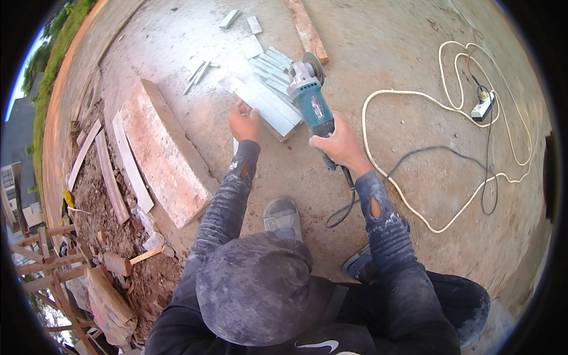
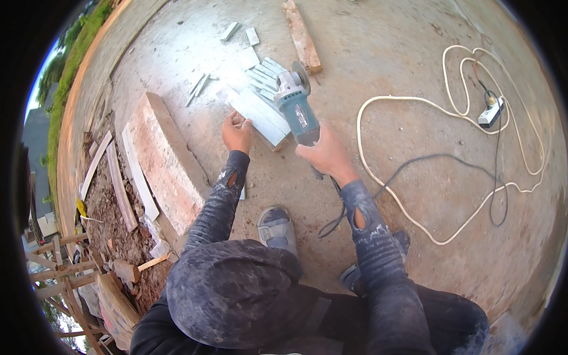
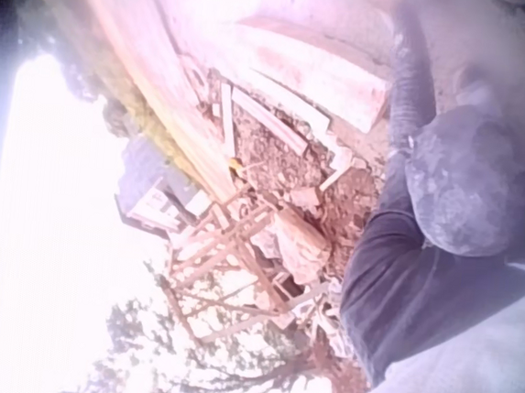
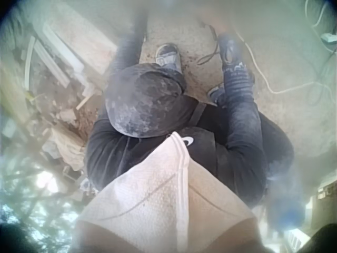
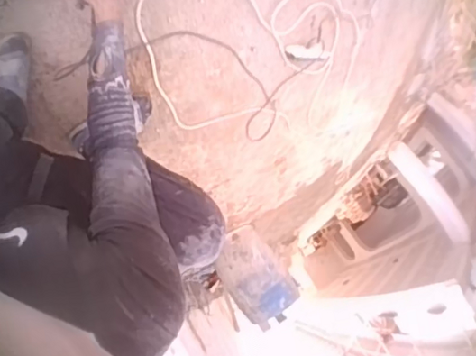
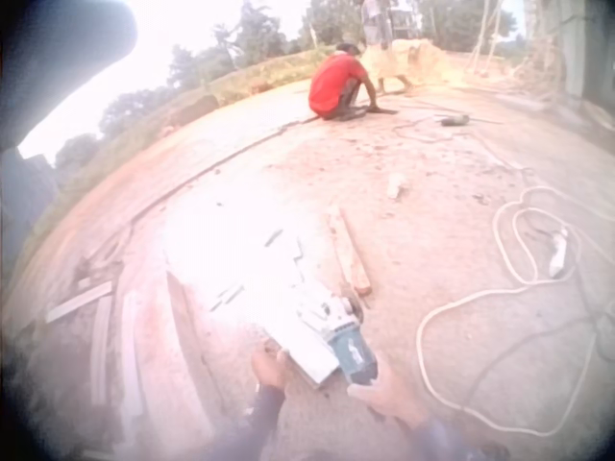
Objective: The person uses an angle grinder to cut several thin rectangular tiles while kneeling on a concrete surface, then holds up and rotates a cut piece.
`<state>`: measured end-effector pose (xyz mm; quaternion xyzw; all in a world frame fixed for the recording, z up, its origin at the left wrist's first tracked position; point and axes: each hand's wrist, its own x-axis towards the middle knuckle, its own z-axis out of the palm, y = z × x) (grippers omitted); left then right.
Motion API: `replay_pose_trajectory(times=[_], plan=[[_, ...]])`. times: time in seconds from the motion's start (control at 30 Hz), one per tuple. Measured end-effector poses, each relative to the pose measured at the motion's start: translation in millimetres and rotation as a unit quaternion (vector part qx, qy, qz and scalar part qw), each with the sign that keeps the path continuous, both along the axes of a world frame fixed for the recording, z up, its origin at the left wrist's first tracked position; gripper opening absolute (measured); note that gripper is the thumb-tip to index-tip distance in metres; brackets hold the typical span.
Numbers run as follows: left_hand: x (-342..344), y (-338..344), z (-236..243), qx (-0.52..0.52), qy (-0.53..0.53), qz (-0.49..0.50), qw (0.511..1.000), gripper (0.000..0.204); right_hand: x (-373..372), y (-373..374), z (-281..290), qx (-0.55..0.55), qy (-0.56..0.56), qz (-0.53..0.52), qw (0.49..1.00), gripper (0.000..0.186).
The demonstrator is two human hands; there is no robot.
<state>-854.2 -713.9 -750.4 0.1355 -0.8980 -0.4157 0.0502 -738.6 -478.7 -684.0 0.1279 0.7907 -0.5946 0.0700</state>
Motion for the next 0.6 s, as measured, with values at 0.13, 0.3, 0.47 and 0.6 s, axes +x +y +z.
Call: replay_pose_trajectory(times=[0.13,0.3,0.47,0.6], plan=[[60.1,30.6,20.3,-0.157,0.055,-0.158,0.973,0.066,1.8,7.9,-0.9,0.0,-0.007,-0.013,1.0,0.06],[74.5,21.0,18.6,-0.205,0.073,-0.215,0.952,0.072,0.4,4.2,0.9,0.004,0.003,-0.007,1.0,0.058],[77.1,21.8,12.9,-0.209,0.08,-0.227,0.948,0.068,-1.1,5.3,1.3,0.013,0.002,-0.003,1.0,0.058],[74.6,19.0,6.7,-0.212,0.132,-0.221,0.943,0.062,-1.0,3.5,3.1,-0.004,0.005,-0.006,1.0,0.056]])
